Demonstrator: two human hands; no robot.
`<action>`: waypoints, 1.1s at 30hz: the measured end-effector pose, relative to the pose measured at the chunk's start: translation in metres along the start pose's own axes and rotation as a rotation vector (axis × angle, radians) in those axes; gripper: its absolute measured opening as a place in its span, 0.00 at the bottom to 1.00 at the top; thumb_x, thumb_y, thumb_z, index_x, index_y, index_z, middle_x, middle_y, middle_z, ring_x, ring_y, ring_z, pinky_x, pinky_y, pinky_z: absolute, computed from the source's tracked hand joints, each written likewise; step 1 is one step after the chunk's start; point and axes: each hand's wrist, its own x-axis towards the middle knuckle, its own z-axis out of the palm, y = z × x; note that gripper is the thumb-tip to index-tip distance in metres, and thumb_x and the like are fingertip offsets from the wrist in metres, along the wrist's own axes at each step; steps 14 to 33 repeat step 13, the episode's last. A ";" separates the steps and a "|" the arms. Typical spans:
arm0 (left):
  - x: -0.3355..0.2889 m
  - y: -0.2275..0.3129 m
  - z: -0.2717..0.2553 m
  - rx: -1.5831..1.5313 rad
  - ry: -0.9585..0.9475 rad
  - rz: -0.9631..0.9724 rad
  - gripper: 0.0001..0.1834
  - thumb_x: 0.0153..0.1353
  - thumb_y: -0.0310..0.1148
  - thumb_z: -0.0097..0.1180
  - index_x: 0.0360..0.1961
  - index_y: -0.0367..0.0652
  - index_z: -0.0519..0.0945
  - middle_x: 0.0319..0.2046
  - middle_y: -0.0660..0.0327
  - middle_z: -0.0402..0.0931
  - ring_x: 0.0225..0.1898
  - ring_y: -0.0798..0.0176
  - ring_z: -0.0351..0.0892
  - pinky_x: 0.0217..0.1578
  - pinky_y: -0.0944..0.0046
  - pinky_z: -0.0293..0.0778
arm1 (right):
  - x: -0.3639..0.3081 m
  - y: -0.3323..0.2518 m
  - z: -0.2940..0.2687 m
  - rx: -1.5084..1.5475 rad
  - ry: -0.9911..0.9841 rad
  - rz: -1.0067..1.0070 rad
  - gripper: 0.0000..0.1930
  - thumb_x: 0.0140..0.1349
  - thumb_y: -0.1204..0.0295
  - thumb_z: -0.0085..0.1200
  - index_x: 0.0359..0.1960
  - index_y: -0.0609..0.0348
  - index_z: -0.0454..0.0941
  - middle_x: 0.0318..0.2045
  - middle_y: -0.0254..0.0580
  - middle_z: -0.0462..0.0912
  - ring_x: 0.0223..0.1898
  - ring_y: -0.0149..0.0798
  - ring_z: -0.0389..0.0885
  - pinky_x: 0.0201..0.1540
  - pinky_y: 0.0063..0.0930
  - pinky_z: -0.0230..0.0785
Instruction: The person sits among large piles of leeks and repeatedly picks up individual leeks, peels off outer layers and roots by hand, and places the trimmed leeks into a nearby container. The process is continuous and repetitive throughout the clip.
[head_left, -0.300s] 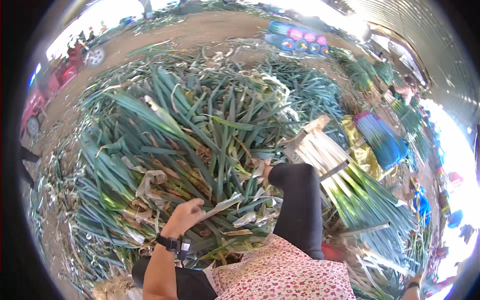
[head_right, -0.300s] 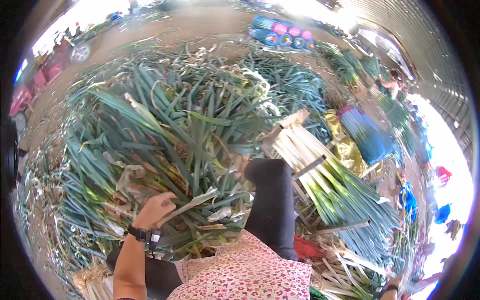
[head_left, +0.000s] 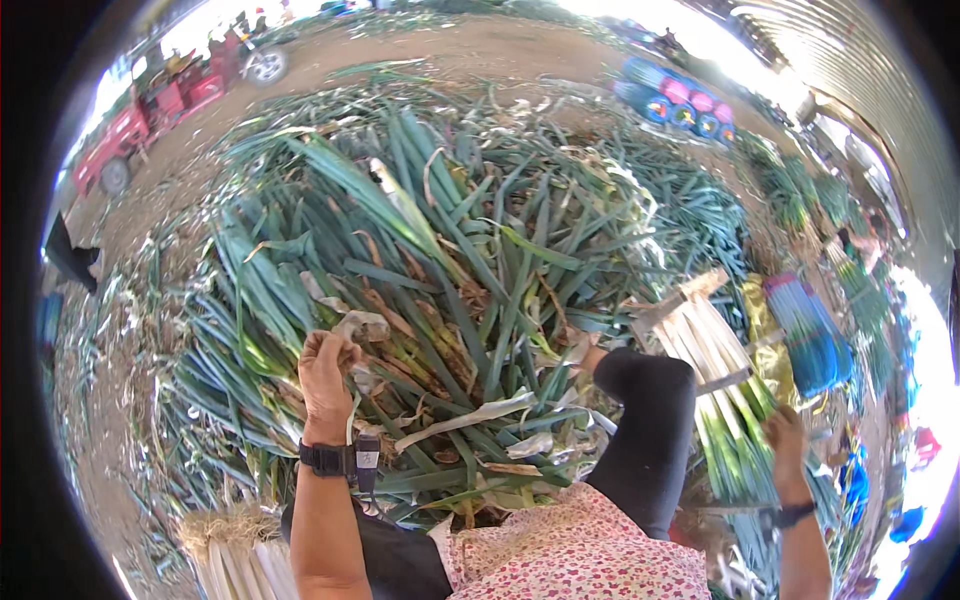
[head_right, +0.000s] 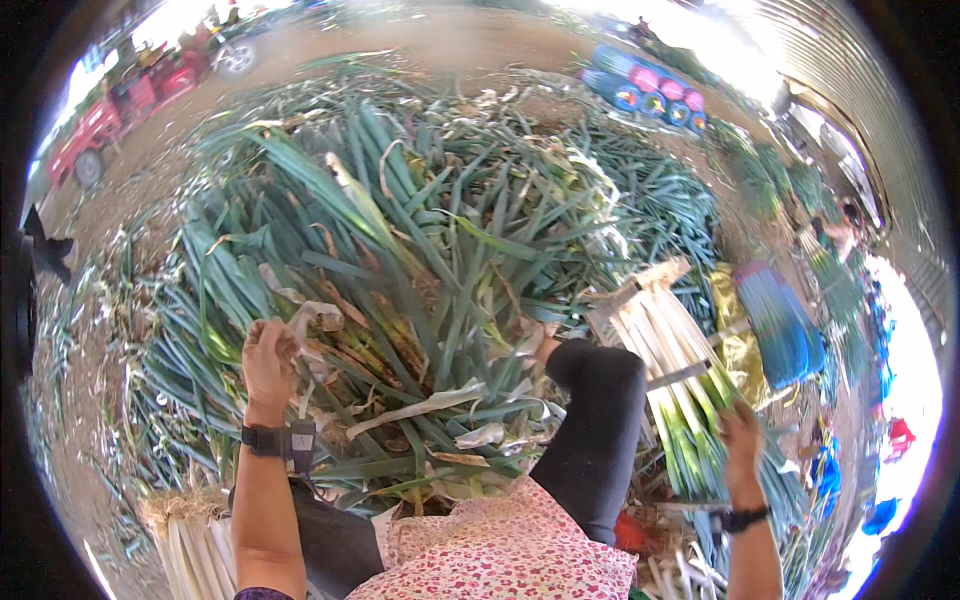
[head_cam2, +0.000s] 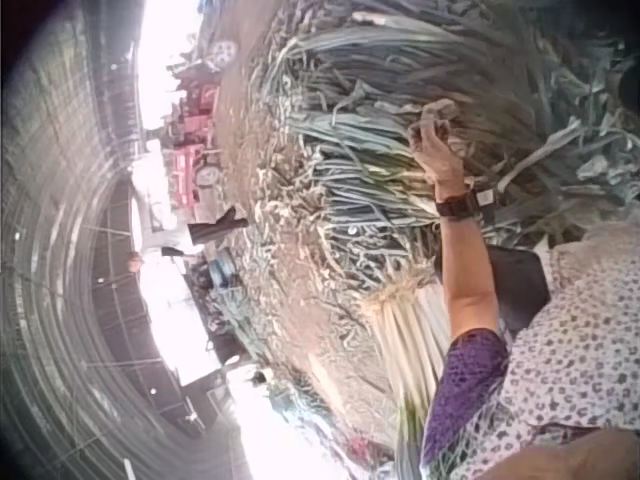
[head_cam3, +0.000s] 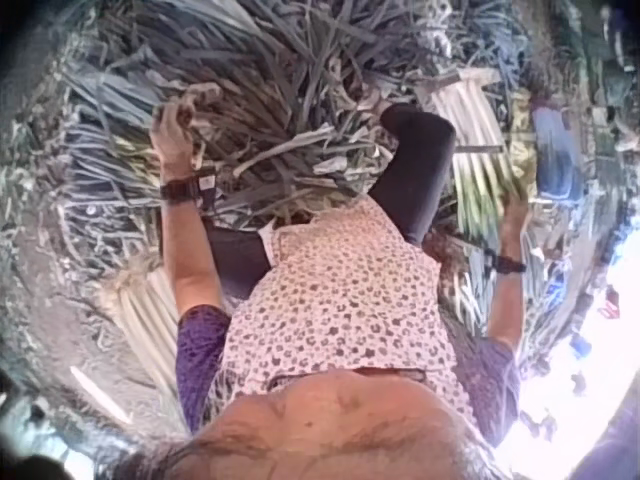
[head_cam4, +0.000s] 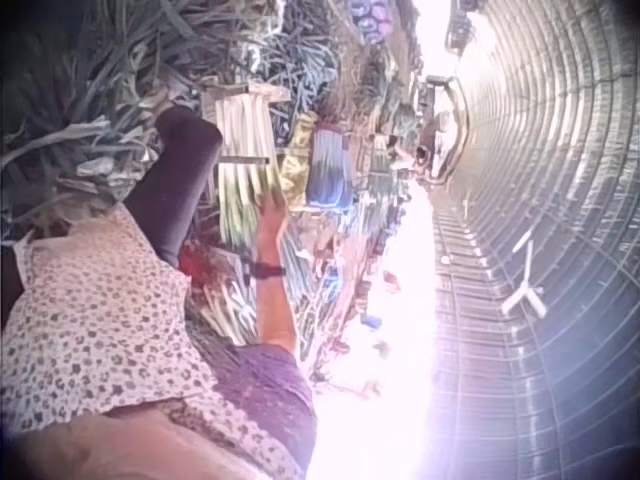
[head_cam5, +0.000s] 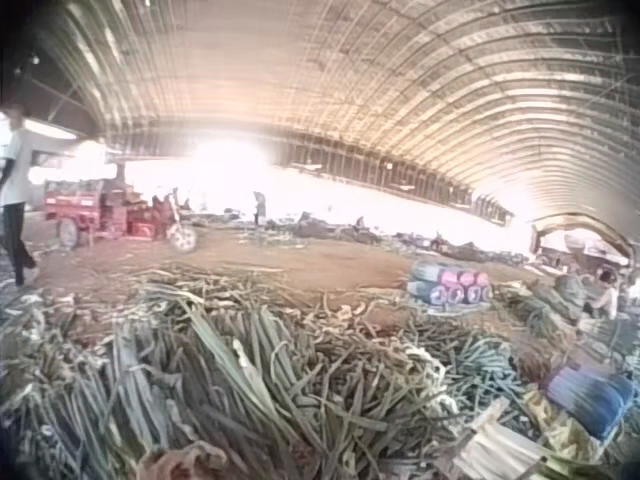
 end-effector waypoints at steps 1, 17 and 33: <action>0.005 0.001 -0.005 -0.079 -0.022 0.021 0.05 0.60 0.29 0.53 0.26 0.44 0.73 0.25 0.64 0.74 0.27 0.68 0.76 0.30 0.68 0.72 | -0.010 -0.049 0.062 0.012 -0.250 -0.138 0.23 0.60 0.67 0.52 0.56 0.63 0.67 0.42 0.41 0.78 0.42 0.36 0.79 0.44 0.27 0.73; 0.010 0.010 -0.016 -0.378 0.066 -0.068 0.06 0.63 0.32 0.49 0.31 0.43 0.73 0.29 0.60 0.76 0.32 0.62 0.78 0.35 0.63 0.76 | -0.051 0.019 0.568 -0.253 -1.238 0.037 0.21 0.64 0.67 0.50 0.55 0.68 0.72 0.47 0.44 0.80 0.46 0.36 0.77 0.47 0.29 0.69; 0.010 0.010 -0.016 -0.378 0.066 -0.068 0.06 0.63 0.32 0.49 0.31 0.43 0.73 0.29 0.60 0.76 0.32 0.62 0.78 0.35 0.63 0.76 | -0.051 0.019 0.568 -0.253 -1.238 0.037 0.21 0.64 0.67 0.50 0.55 0.68 0.72 0.47 0.44 0.80 0.46 0.36 0.77 0.47 0.29 0.69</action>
